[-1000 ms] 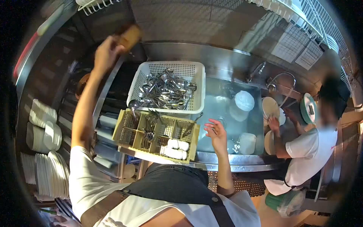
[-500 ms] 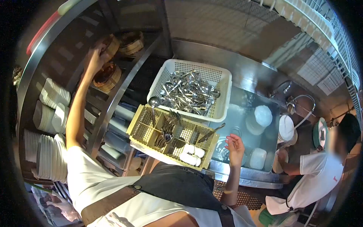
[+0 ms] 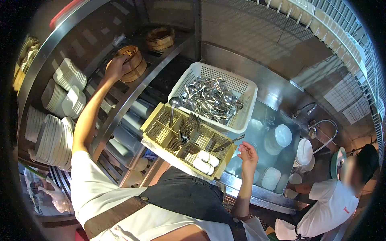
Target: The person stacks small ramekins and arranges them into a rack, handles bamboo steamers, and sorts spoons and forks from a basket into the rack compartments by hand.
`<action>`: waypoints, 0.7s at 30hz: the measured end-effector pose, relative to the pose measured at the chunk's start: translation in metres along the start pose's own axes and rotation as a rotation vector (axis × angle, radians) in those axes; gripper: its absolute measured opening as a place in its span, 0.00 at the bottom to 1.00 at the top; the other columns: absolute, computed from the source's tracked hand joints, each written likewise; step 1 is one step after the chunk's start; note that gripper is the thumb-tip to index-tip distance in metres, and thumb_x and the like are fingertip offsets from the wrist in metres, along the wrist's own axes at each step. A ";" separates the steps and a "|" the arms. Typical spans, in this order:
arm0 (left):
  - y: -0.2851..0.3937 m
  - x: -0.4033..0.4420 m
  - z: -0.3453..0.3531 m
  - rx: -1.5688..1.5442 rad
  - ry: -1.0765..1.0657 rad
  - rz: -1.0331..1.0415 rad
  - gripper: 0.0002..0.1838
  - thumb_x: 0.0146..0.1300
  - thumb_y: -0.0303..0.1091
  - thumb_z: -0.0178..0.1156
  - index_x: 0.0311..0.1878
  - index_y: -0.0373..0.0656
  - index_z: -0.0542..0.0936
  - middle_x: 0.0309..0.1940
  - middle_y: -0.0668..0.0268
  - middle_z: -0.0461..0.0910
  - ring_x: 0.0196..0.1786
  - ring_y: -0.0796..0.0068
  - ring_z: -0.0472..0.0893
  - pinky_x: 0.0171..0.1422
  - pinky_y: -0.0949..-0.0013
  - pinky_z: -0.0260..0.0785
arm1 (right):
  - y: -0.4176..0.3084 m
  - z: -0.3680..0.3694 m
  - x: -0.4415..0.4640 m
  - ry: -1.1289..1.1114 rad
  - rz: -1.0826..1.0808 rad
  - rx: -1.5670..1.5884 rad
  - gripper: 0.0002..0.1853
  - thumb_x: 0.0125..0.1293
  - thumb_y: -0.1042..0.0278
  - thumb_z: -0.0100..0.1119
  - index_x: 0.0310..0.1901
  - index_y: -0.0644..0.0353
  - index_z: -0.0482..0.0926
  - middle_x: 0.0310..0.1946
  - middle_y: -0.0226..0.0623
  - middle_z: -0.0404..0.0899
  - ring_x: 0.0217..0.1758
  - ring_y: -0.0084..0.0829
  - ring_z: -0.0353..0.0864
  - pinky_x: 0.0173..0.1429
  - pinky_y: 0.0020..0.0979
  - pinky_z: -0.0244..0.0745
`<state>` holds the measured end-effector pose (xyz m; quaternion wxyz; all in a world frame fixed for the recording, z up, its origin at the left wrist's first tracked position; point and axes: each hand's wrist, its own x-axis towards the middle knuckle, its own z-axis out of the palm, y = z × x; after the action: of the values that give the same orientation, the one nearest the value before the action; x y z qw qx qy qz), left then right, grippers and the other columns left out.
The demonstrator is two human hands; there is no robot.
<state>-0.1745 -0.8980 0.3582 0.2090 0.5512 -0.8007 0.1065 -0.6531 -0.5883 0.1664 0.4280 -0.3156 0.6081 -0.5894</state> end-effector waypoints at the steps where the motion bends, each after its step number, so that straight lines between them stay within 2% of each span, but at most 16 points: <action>1: 0.001 0.002 0.001 -0.018 0.007 -0.019 0.17 0.53 0.27 0.64 0.47 0.39 0.76 0.43 0.52 0.81 0.49 0.49 0.79 0.50 0.54 0.70 | 0.002 0.000 0.000 0.005 0.004 -0.001 0.15 0.67 0.66 0.58 0.54 0.60 0.76 0.45 0.33 0.79 0.44 0.21 0.78 0.42 0.23 0.76; 5: 0.000 0.004 0.003 0.006 -0.019 -0.079 0.20 0.51 0.29 0.66 0.49 0.39 0.76 0.43 0.52 0.81 0.49 0.50 0.79 0.50 0.52 0.70 | -0.003 0.003 -0.003 0.018 0.015 0.027 0.15 0.66 0.67 0.59 0.53 0.61 0.76 0.46 0.34 0.79 0.44 0.21 0.77 0.42 0.22 0.75; 8: 0.000 -0.003 0.000 0.066 -0.045 -0.060 0.26 0.46 0.31 0.70 0.51 0.40 0.75 0.44 0.52 0.80 0.49 0.50 0.79 0.51 0.51 0.71 | -0.004 0.001 -0.003 0.035 0.002 0.011 0.15 0.66 0.67 0.59 0.53 0.61 0.76 0.45 0.34 0.79 0.44 0.21 0.77 0.42 0.22 0.75; 10: -0.006 -0.013 0.013 0.219 0.033 0.005 0.31 0.41 0.32 0.72 0.52 0.41 0.75 0.45 0.52 0.78 0.48 0.50 0.78 0.52 0.53 0.71 | -0.003 0.000 -0.004 0.042 0.007 0.023 0.15 0.66 0.67 0.59 0.53 0.61 0.76 0.45 0.34 0.79 0.44 0.21 0.77 0.42 0.22 0.75; 13: -0.024 -0.005 0.021 0.195 0.070 0.013 0.33 0.38 0.33 0.73 0.53 0.42 0.74 0.47 0.53 0.76 0.49 0.51 0.77 0.53 0.56 0.71 | 0.000 0.002 -0.004 0.053 0.013 0.027 0.15 0.66 0.67 0.59 0.53 0.62 0.76 0.45 0.34 0.79 0.44 0.21 0.77 0.42 0.22 0.75; 15: -0.057 0.012 0.040 0.210 0.050 0.009 0.34 0.38 0.33 0.73 0.53 0.42 0.73 0.47 0.53 0.76 0.50 0.52 0.77 0.54 0.56 0.71 | -0.002 0.005 -0.003 0.067 0.022 0.007 0.15 0.66 0.67 0.59 0.53 0.62 0.76 0.45 0.34 0.79 0.44 0.21 0.77 0.42 0.22 0.75; 18: -0.088 0.045 0.057 0.226 0.190 0.028 0.34 0.40 0.31 0.72 0.55 0.45 0.73 0.47 0.53 0.76 0.51 0.51 0.77 0.56 0.57 0.71 | -0.003 0.005 -0.008 0.120 0.011 0.025 0.15 0.66 0.68 0.59 0.53 0.62 0.76 0.45 0.33 0.79 0.43 0.20 0.77 0.42 0.22 0.74; 20: -0.104 0.066 0.060 0.270 0.124 -0.004 0.34 0.41 0.29 0.71 0.56 0.45 0.73 0.46 0.53 0.75 0.49 0.50 0.76 0.55 0.55 0.70 | -0.003 0.002 -0.012 0.150 -0.016 0.040 0.15 0.65 0.67 0.60 0.52 0.61 0.76 0.44 0.33 0.79 0.43 0.20 0.77 0.42 0.22 0.74; 21: -0.128 0.076 0.074 0.233 0.185 0.059 0.34 0.40 0.29 0.71 0.56 0.46 0.73 0.46 0.53 0.75 0.48 0.49 0.76 0.53 0.53 0.69 | -0.002 0.001 -0.016 0.183 -0.020 0.054 0.15 0.65 0.67 0.60 0.52 0.61 0.76 0.44 0.33 0.79 0.43 0.20 0.77 0.42 0.22 0.74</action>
<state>-0.0950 -1.0381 0.3192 0.2133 0.5357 -0.7761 0.2552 -0.6452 -0.5751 0.1711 0.3731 -0.2551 0.6253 -0.6362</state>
